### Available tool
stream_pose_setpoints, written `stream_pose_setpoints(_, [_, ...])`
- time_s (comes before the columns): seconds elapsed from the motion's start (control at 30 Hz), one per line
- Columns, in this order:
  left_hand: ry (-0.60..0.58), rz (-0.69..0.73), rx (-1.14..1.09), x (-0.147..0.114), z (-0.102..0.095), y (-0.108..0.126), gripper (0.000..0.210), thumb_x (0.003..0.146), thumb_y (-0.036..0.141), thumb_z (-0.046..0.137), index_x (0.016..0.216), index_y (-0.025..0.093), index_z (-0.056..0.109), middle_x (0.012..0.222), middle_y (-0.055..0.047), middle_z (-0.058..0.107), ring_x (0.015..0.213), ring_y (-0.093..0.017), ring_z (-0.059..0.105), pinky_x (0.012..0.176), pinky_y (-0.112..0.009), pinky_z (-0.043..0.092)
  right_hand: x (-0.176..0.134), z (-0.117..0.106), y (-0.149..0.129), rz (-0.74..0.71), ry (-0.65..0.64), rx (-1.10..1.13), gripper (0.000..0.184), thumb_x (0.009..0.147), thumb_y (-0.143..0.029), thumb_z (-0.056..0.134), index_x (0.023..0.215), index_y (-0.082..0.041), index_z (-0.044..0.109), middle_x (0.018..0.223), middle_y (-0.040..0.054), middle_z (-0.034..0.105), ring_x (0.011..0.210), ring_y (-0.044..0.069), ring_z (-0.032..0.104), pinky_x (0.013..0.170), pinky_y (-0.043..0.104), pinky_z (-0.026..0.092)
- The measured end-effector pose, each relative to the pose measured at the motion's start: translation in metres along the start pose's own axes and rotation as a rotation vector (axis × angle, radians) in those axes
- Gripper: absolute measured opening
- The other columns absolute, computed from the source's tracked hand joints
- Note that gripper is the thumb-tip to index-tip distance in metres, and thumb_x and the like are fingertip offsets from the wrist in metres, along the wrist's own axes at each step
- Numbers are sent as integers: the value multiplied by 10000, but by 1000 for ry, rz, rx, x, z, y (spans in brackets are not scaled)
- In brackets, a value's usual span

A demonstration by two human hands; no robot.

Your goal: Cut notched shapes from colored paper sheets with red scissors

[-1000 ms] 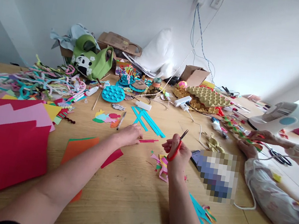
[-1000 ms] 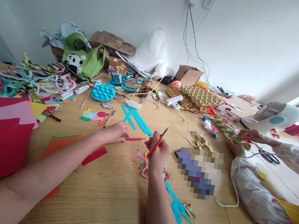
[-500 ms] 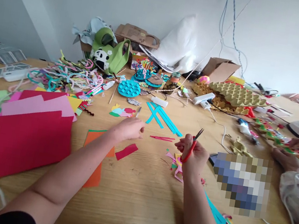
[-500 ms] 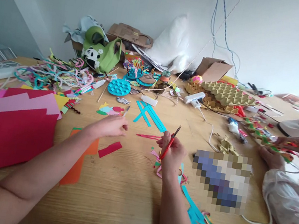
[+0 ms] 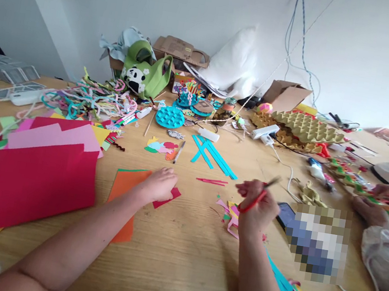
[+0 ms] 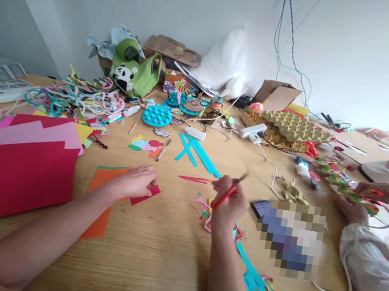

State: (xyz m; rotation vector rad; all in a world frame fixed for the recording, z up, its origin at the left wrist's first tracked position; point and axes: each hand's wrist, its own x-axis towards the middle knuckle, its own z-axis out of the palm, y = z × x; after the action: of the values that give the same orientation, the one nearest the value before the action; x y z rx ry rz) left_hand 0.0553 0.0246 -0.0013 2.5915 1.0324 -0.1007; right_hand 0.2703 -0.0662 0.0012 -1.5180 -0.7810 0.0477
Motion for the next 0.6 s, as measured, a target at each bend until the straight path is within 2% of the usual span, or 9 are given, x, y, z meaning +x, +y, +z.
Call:
stream_pose_setpoints(0.07, [13,-25,-68,2,3,-2,154,642,128,622,794,153,611,963,-100,601,970,-237,541,830,-320,415,12,-8,-1,-175,311,24,458,890,-511,339,742,-160,595,748,75,627,670,182,584,661,336,456])
stream_pose_setpoints(0.1, [20,-34,-105,2,4,-3,143,634,124,626,773,155,610,949,-97,605,958,-237,544,824,-320,413,18,-12,-2,-212,463,72,480,908,-499,275,761,-163,585,778,85,626,690,188,581,681,352,452])
stream_pose_setpoints(0.13, [23,-38,-137,3,5,-3,132,626,119,628,750,158,607,930,-93,609,943,-235,547,814,-319,413,23,-15,-2,-211,551,101,493,921,-481,229,772,-165,577,786,93,623,711,196,579,701,365,445])
stream_pose_setpoints(0.2, [20,-38,-181,4,7,-3,108,611,108,628,697,168,599,866,-76,622,894,-227,558,776,-310,415,24,-16,-4,-192,522,61,461,924,-462,235,778,-172,563,779,87,610,727,202,572,713,373,440])
stream_pose_setpoints(0.23, [15,-41,-200,5,7,-3,98,608,105,624,672,173,593,823,-65,627,858,-220,565,748,-304,417,20,-13,-5,-174,449,31,455,923,-460,243,769,-172,559,774,84,606,721,202,568,710,374,442])
stream_pose_setpoints(0.3, [9,-62,-256,7,7,-4,73,617,116,612,644,178,585,737,-48,630,760,-200,575,675,-290,416,6,-4,-10,-151,149,-33,404,907,-445,326,748,-167,572,762,70,604,732,195,569,716,357,446])
stream_pose_setpoints(0.4, [26,-84,-421,6,3,-6,32,674,192,599,691,172,581,695,-26,631,642,-153,563,585,-257,403,-21,14,-15,-29,-241,59,296,836,-443,503,774,-167,589,774,52,617,756,184,587,719,316,453])
stream_pose_setpoints(0.53, [188,-108,-1170,-3,-1,-8,193,640,276,672,749,145,582,697,-3,604,597,-102,530,564,-224,380,-46,31,-17,138,-717,199,312,696,-417,689,875,-178,598,845,60,653,781,192,600,703,298,464])
stream_pose_setpoints(0.6, [275,-162,-1452,-9,1,-8,259,586,283,718,756,137,590,701,1,598,584,-88,520,556,-217,366,-55,35,-17,189,-889,246,344,646,-392,735,882,-179,602,828,48,652,750,185,593,668,282,461])
